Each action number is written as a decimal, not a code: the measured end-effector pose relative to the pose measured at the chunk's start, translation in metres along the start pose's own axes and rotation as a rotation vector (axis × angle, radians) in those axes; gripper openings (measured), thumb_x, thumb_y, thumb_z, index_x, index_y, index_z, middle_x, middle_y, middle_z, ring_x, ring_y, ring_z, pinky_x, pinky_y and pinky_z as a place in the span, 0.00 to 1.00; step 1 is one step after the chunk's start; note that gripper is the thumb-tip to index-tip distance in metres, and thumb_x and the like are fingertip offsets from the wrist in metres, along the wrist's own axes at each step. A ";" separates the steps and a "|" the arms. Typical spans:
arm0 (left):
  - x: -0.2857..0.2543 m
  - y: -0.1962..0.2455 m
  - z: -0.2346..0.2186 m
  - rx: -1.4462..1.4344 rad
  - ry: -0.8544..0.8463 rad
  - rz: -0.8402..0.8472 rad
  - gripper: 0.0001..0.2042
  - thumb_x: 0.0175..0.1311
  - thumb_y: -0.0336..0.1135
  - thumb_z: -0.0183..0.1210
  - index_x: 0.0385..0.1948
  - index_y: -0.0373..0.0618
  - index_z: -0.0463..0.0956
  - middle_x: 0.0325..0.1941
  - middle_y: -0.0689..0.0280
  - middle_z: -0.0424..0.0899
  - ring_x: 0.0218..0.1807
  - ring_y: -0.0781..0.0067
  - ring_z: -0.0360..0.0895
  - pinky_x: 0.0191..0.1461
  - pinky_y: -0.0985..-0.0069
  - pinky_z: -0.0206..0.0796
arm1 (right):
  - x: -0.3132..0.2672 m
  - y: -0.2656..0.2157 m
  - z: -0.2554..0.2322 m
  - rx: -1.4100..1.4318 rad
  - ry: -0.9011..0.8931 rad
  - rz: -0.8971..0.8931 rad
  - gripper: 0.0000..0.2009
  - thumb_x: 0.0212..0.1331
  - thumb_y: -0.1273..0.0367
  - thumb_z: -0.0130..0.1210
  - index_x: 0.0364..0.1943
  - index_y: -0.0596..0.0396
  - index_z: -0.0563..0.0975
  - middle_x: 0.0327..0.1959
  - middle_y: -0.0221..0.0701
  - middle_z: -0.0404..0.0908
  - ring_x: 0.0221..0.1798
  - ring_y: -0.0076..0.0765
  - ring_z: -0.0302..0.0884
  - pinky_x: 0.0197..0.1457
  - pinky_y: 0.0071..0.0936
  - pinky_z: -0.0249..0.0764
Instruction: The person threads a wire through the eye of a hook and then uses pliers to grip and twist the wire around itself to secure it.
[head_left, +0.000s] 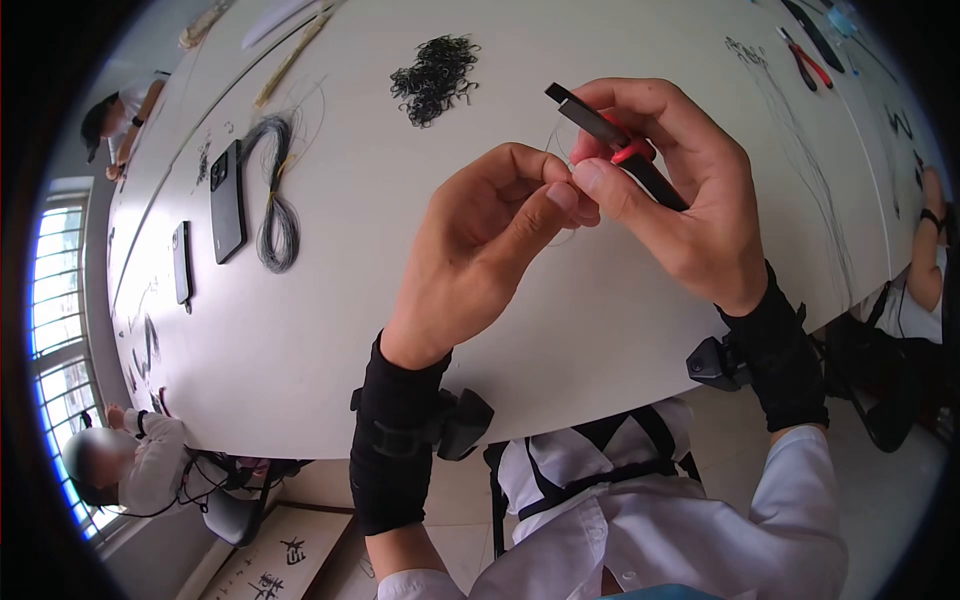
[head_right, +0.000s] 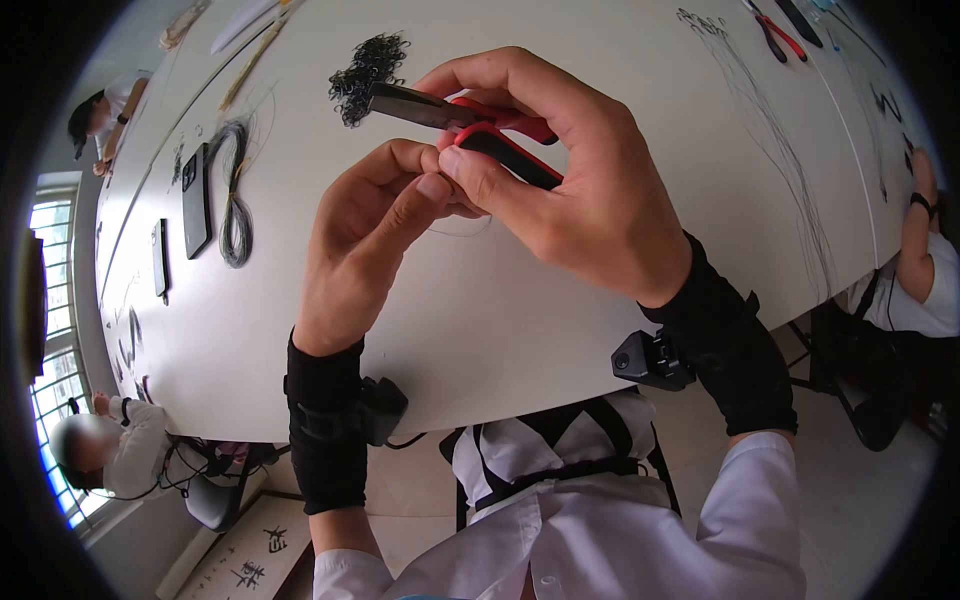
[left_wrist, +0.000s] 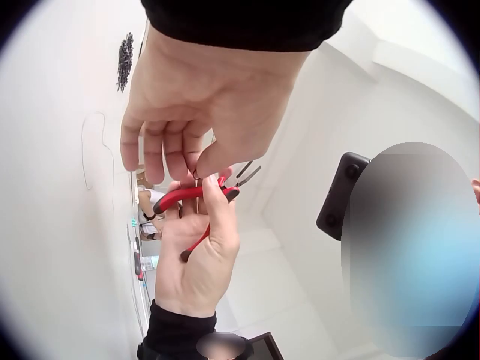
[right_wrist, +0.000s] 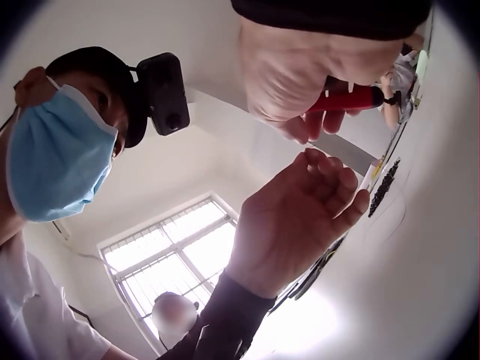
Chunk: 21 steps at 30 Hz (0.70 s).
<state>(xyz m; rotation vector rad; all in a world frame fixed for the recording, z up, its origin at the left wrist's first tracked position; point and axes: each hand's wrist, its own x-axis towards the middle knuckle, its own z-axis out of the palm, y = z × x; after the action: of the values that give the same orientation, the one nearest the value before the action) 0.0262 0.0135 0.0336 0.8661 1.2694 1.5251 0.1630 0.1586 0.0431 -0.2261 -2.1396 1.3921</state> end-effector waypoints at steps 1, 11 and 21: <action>0.001 -0.001 -0.001 -0.046 -0.029 -0.012 0.11 0.76 0.34 0.55 0.48 0.34 0.74 0.43 0.61 0.84 0.48 0.70 0.83 0.60 0.71 0.71 | -0.001 -0.001 0.000 0.006 -0.021 0.037 0.19 0.64 0.74 0.59 0.59 0.62 0.74 0.46 0.32 0.81 0.49 0.26 0.78 0.58 0.26 0.72; 0.004 -0.005 -0.012 -0.254 -0.023 0.008 0.11 0.72 0.27 0.55 0.52 0.39 0.68 0.33 0.64 0.80 0.39 0.66 0.82 0.51 0.68 0.71 | 0.001 0.001 -0.001 0.076 0.001 0.066 0.19 0.66 0.73 0.57 0.60 0.61 0.74 0.46 0.34 0.82 0.50 0.25 0.78 0.59 0.26 0.72; 0.000 0.004 -0.009 -0.247 -0.101 -0.067 0.22 0.69 0.24 0.55 0.62 0.41 0.58 0.29 0.61 0.78 0.34 0.66 0.75 0.45 0.67 0.67 | 0.002 -0.001 -0.004 0.256 -0.128 0.216 0.21 0.66 0.70 0.58 0.62 0.58 0.74 0.45 0.33 0.82 0.52 0.27 0.79 0.58 0.28 0.73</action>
<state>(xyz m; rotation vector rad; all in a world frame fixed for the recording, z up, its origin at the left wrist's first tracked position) 0.0165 0.0106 0.0356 0.7238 1.0027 1.5268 0.1634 0.1620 0.0457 -0.2809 -2.0586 1.8323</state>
